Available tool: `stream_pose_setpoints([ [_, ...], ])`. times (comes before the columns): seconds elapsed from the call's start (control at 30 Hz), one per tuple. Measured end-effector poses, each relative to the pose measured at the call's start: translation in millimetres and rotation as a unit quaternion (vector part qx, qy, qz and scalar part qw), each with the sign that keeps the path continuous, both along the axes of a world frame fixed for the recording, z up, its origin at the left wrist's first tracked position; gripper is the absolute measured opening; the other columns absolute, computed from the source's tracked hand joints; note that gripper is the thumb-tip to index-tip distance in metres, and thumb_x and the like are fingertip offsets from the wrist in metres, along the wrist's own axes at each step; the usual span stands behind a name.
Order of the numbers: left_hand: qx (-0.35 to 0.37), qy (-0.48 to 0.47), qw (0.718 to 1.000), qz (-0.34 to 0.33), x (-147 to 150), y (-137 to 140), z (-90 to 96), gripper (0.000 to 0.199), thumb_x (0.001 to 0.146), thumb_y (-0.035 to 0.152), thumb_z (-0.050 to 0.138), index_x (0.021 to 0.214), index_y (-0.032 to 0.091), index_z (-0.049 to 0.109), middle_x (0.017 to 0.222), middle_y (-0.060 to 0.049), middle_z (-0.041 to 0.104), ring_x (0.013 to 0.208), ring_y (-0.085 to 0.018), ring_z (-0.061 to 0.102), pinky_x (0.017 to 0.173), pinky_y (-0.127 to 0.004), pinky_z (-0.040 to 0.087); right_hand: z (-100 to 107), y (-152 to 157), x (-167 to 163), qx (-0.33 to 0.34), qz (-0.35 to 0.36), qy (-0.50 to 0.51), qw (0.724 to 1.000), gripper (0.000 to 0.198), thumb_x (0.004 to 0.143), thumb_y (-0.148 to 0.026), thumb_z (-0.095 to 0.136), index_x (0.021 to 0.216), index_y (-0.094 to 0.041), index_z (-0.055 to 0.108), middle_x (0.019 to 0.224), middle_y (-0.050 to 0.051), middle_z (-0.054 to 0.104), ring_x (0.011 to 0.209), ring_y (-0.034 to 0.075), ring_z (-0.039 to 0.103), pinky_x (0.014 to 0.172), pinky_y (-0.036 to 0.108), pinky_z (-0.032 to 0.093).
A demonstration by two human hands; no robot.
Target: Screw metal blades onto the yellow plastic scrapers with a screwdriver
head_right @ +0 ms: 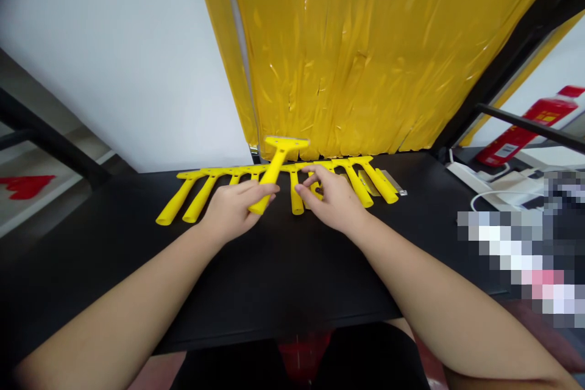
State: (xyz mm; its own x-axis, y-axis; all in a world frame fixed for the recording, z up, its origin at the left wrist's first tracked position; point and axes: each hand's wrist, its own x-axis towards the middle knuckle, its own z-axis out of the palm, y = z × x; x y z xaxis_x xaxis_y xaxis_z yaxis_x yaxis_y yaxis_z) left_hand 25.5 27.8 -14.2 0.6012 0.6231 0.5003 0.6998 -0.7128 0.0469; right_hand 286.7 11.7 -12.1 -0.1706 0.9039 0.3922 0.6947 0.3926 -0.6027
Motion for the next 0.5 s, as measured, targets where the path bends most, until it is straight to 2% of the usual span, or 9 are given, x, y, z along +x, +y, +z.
stream_pose_setpoints([
  [0.07,-0.002,0.015,0.999,-0.035,6.0,-4.6,-1.2,0.031,0.107,0.036,0.049,0.126,0.031,0.074,0.088,-0.003,0.072,0.075,-0.017,0.068,0.068,-0.028,0.052,-3.4,4.6,3.6,-0.005,-0.021,0.061,0.998,0.052,0.102,-0.051,0.059,0.145,-0.022,0.052,0.111,0.010,0.079,0.078,0.022,0.072,0.072,0.036,0.056],
  [0.13,-0.004,0.007,0.998,-0.068,11.4,-8.3,-3.2,0.032,0.106,0.040,0.050,0.124,0.029,0.074,0.085,-0.003,0.068,0.072,-0.016,0.065,0.067,-0.027,0.051,-7.4,9.9,7.2,-0.015,-0.036,0.109,0.993,0.059,0.103,-0.053,0.057,0.152,-0.022,0.043,0.109,0.010,0.079,0.078,0.023,0.072,0.072,0.037,0.057],
  [0.27,-0.036,-0.011,0.989,-0.140,14.9,-10.3,-5.5,0.035,0.103,0.047,0.054,0.124,0.026,0.072,0.102,-0.007,0.065,0.082,-0.018,0.064,0.073,-0.030,0.056,-13.5,18.2,10.7,-0.031,-0.026,0.163,0.986,0.061,0.101,-0.051,0.059,0.153,-0.024,0.041,0.105,0.008,0.079,0.086,0.025,0.074,0.081,0.040,0.059],
  [0.4,-0.099,-0.028,0.979,-0.176,11.4,-9.0,-2.6,0.036,0.105,0.043,0.051,0.127,0.023,0.070,0.112,-0.010,0.060,0.094,-0.021,0.063,0.086,-0.036,0.058,-15.3,19.2,8.8,-0.013,-0.001,0.197,0.980,0.063,0.099,-0.047,0.061,0.154,-0.023,0.041,0.112,0.009,0.078,0.098,0.025,0.073,0.086,0.040,0.058],
  [0.5,-0.122,-0.031,0.975,-0.184,8.9,-7.7,-2.1,0.031,0.104,0.037,0.052,0.126,0.023,0.069,0.117,-0.011,0.057,0.099,-0.022,0.062,0.091,-0.037,0.056,-12.8,15.6,6.3,-0.011,-0.004,0.191,0.982,0.071,0.096,-0.046,0.063,0.157,-0.023,0.037,0.123,0.011,0.076,0.077,0.019,0.067,0.072,0.035,0.055],
])
